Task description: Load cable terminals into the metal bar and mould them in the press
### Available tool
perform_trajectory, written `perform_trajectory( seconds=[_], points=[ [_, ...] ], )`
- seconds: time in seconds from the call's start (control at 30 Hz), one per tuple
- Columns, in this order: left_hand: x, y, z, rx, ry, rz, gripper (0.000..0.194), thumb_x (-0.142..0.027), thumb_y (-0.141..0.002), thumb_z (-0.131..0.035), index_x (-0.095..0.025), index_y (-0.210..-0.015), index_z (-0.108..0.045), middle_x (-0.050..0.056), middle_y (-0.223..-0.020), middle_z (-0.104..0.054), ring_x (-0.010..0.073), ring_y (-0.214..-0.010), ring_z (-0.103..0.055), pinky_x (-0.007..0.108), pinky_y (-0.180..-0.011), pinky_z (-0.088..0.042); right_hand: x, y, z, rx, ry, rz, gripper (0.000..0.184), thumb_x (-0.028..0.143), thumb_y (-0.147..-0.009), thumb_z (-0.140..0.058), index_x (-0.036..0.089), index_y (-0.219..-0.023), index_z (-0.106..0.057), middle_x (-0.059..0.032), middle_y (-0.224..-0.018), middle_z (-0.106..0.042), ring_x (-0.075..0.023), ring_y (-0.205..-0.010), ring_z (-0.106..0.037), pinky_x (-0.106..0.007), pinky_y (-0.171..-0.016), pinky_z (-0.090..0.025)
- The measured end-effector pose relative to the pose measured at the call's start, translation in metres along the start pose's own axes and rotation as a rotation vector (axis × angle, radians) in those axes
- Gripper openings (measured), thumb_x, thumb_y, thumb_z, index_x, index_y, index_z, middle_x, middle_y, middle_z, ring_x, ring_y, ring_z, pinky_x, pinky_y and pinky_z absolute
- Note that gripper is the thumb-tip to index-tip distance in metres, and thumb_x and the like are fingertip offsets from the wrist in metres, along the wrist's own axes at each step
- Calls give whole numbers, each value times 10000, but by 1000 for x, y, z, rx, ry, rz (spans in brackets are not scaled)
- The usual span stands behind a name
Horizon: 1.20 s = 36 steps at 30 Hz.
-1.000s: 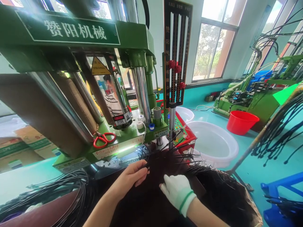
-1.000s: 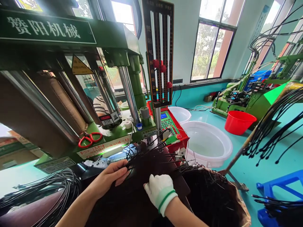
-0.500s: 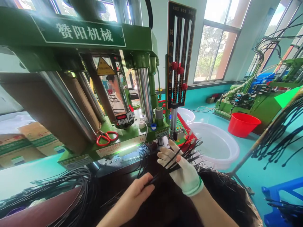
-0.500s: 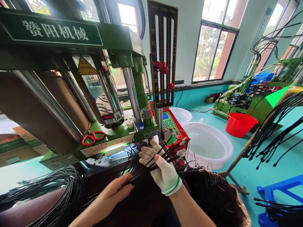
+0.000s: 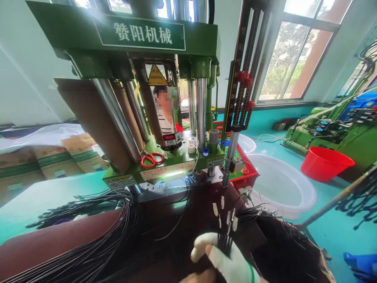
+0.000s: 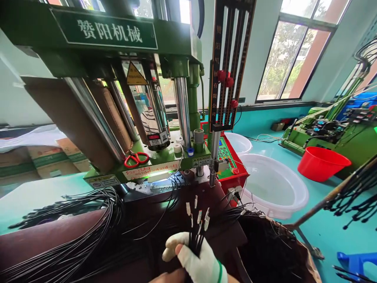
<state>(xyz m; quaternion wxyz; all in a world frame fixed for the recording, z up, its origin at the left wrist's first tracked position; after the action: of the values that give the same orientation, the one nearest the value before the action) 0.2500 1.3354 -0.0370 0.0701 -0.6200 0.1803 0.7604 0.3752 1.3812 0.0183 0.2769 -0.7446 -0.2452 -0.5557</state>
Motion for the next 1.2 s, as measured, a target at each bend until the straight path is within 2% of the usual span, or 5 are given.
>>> perform_trajectory(
  seconds=[0.27, 0.63, 0.9, 1.07, 1.2],
  points=[
    [-58, -46, -23, -35, 500, -69, 480, -594, -618, -595, -151, -743, -457, -36, -537, -454, 46, -348, -381, 182, -334, -290, 8, -1, 37, -248, -68, -56, 335, 402, -774, -574, 193, -1037, -574, -84, -940, -641, -202, -749, -626, -355, -630, -527],
    [-98, -79, 5, -255, 212, -138, 232, -393, -780, -494, -173, -746, -431, -76, -537, -393, 54, -448, -372, 188, -426, -301, 18, -7, 83, -454, 37, 137, 197, 334, -751, -625, 163, -847, -640, -12, -712, -647, -108, -662, -582, -218, -650, -471],
    [-133, -65, 41, 15, 547, -191, 212, -350, -776, -545, -182, -761, -416, -89, -513, -354, 23, -386, -253, 159, -355, -189, 5, -11, 128, -212, 566, -599, 695, 680, -744, -334, 124, -374, -526, -23, -282, -442, -76, -193, -344, -186, -219, -209],
    [-137, -52, 35, 128, 562, -71, 235, -396, -783, -526, -169, -770, -467, -92, -443, -326, 19, -341, -207, 159, -324, -120, 45, -14, 109, 83, 80, -121, 534, 571, -731, -527, 141, -1035, -618, -101, -784, -683, -173, -627, -634, -275, -552, -492],
    [-97, -46, 8, 174, 613, 34, 315, -466, -719, -575, -171, -750, -469, -98, -403, -341, 23, -294, -226, 171, -305, -131, 56, -35, 70, 109, -254, 25, 503, 425, -703, -651, 214, -1148, -552, -110, -1094, -613, -241, -991, -568, -423, -890, -397]
  ],
)
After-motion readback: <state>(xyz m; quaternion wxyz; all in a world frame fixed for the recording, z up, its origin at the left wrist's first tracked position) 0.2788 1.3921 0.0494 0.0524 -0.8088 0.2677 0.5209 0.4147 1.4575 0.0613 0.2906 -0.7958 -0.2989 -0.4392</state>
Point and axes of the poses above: each hand's wrist, its own y-axis away from the middle knuckle, its own z-axis out of the back of the hand, x = y × z, the point moved 1 cm from there along -y, towards the middle knuckle
